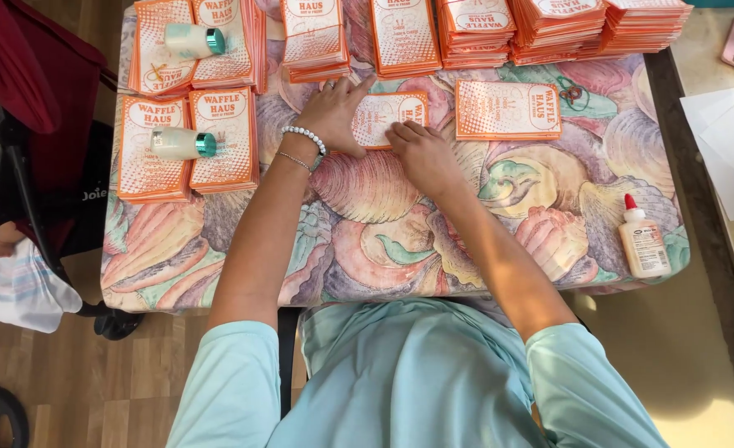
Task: Sorting and applying glue to paper packaging bags for assembly.
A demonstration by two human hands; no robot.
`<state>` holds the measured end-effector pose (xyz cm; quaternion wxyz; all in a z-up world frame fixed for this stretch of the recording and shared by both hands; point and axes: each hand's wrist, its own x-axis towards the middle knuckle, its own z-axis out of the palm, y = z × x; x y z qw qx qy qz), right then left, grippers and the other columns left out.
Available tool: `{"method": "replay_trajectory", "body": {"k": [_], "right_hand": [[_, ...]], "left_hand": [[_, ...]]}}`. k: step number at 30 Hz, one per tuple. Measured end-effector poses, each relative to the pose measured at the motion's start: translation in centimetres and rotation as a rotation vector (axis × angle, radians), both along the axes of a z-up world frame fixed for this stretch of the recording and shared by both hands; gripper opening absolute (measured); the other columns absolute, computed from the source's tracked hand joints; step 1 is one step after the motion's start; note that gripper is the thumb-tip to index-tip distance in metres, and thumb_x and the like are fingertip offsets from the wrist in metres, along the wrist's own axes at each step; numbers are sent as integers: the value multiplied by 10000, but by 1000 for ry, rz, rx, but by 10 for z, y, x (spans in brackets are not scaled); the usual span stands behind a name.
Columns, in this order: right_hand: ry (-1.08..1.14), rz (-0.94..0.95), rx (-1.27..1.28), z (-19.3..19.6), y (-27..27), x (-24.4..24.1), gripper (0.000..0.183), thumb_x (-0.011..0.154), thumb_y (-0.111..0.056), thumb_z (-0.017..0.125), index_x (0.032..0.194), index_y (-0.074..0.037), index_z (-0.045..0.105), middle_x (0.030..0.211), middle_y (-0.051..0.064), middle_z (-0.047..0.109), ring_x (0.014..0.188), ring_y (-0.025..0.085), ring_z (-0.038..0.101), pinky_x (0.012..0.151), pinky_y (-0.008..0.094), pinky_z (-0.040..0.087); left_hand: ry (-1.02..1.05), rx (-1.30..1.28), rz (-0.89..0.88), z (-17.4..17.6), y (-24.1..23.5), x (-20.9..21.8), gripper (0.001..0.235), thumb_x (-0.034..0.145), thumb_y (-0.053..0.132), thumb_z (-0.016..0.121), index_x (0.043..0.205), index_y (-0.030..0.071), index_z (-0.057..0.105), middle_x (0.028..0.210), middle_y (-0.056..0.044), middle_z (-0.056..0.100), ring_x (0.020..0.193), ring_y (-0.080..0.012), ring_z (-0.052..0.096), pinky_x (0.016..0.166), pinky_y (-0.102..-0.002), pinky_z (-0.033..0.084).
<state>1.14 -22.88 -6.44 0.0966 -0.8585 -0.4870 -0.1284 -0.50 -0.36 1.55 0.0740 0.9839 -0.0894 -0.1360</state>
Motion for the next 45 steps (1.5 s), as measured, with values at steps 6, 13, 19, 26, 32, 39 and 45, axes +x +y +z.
{"method": "replay_trajectory", "body": {"k": [6, 13, 19, 26, 32, 39, 45], "right_hand": [[-207, -12, -40, -8, 2, 3, 294, 921, -124, 589, 1176, -76, 727, 1173, 64, 709, 1003, 271, 663, 889, 409, 511], [-76, 1, -12, 5, 1, 3, 308, 968, -94, 598, 1247, -53, 722, 1286, 111, 722, 1149, 289, 684, 969, 452, 541], [48, 2, 154, 13, 2, 12, 381, 792, 13, 617, 1125, -42, 794, 1118, 89, 785, 990, 293, 733, 872, 439, 605], [283, -136, 174, 16, 8, 27, 201, 986, -73, 578, 991, -15, 771, 999, 96, 763, 823, 337, 699, 610, 491, 581], [238, -216, 273, -13, 6, 43, 171, 1046, -102, 524, 1068, -42, 683, 926, 127, 696, 779, 394, 645, 552, 525, 488], [287, -180, 537, -3, -5, 34, 175, 1102, -119, 512, 991, -22, 604, 857, 133, 661, 665, 349, 575, 532, 454, 380], [309, -270, 651, 31, -21, 15, 251, 1135, -169, 484, 1005, -11, 629, 804, 113, 663, 661, 290, 588, 602, 417, 414]], "left_hand": [[-2, -27, -44, -7, 6, 7, 1391, 573, 370, 922, 1647, 231, 48, 1503, -224, 330, 1397, -424, 334, 1065, -524, 430], [3, -64, -35, -8, 13, 4, 1385, 603, 346, 919, 1651, 223, 22, 1446, -216, 376, 1347, -401, 393, 1066, -519, 426], [-82, -245, -24, -19, 30, -4, 1421, 569, 279, 947, 1649, 219, 26, 1336, -153, 410, 1206, -347, 472, 1003, -453, 461], [-108, -413, -40, -28, 41, -8, 1396, 595, 185, 951, 1635, 171, 21, 1586, -208, 318, 1457, -379, 336, 1145, -470, 383], [-164, -513, 5, -39, 48, -20, 1405, 670, 158, 977, 1629, 188, -50, 1681, -197, 154, 1564, -379, 160, 1193, -509, 355], [-238, -574, 50, -59, 52, -32, 1337, 763, 219, 973, 1627, 183, -46, 1697, -228, 189, 1577, -396, 138, 1247, -513, 256], [-355, -382, -37, -62, 52, -31, 1082, 802, 320, 907, 1595, 39, 227, 1630, -191, 343, 1504, -354, 321, 1185, -483, 374]]}}
